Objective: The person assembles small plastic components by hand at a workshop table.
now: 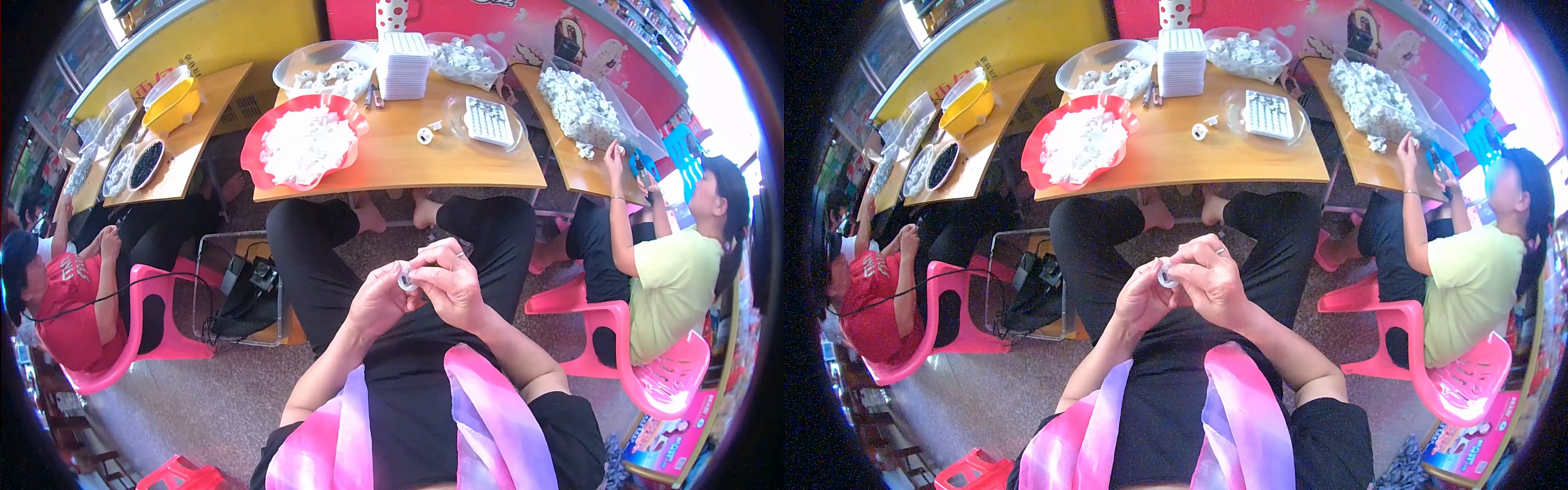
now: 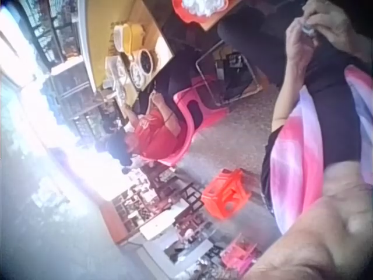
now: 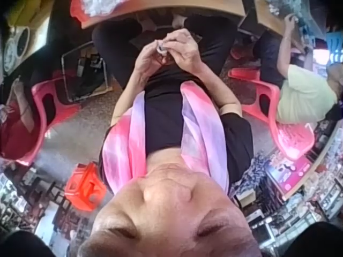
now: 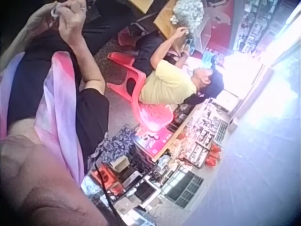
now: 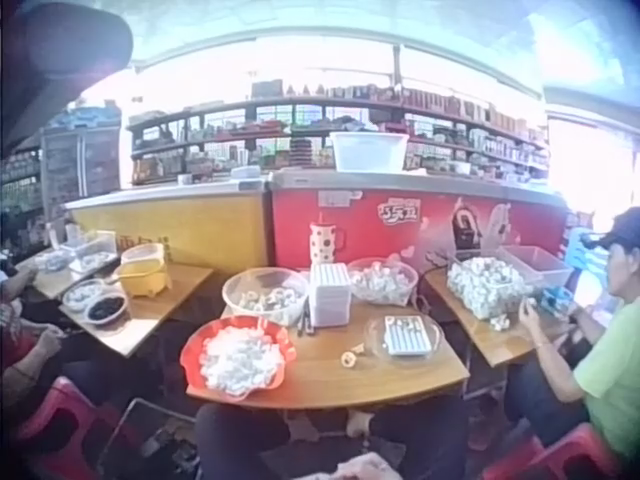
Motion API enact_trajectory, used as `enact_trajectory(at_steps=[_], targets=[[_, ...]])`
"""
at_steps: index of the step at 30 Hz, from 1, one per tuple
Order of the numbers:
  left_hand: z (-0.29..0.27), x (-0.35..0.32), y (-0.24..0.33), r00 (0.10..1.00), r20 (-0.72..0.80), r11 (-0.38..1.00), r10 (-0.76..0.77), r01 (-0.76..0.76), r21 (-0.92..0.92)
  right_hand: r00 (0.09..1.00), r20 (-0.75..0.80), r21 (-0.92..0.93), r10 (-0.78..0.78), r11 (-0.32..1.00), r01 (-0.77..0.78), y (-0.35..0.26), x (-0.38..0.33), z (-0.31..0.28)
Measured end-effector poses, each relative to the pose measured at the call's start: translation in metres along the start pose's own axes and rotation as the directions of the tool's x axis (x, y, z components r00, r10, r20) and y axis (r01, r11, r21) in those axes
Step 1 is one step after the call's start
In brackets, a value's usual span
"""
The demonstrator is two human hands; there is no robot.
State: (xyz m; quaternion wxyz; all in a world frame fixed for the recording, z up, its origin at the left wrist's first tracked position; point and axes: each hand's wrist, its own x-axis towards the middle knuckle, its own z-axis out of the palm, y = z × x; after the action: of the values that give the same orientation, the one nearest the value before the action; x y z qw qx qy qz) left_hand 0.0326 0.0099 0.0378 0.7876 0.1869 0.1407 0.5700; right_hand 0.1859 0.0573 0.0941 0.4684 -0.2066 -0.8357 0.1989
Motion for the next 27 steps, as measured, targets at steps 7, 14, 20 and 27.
enact_trajectory(at_steps=[7, 14, 20, 27], targets=[[-0.006, -0.002, -0.002, 1.000, 0.009, 1.000, -0.002, 0.002, 0.023, 0.969, 0.186, 0.096, 0.161, 0.979, -0.181, -0.001, 0.006, -0.003], [-0.011, -0.003, -0.004, 0.999, 0.044, 1.000, 0.024, -0.024, 0.007, 0.950, 0.234, 0.215, 0.208, 0.942, -0.259, 0.005, 0.004, -0.003], [-0.009, -0.003, 0.004, 0.998, -0.044, 0.991, 0.044, -0.049, -0.126, 0.976, 0.215, -0.366, 0.026, 0.929, 0.056, -0.014, -0.005, 0.003], [-0.012, 0.005, 0.003, 0.995, 0.047, 0.996, 0.089, -0.088, -0.033, 0.984, 0.063, 0.119, 0.164, 0.978, -0.171, 0.002, -0.008, -0.013]])
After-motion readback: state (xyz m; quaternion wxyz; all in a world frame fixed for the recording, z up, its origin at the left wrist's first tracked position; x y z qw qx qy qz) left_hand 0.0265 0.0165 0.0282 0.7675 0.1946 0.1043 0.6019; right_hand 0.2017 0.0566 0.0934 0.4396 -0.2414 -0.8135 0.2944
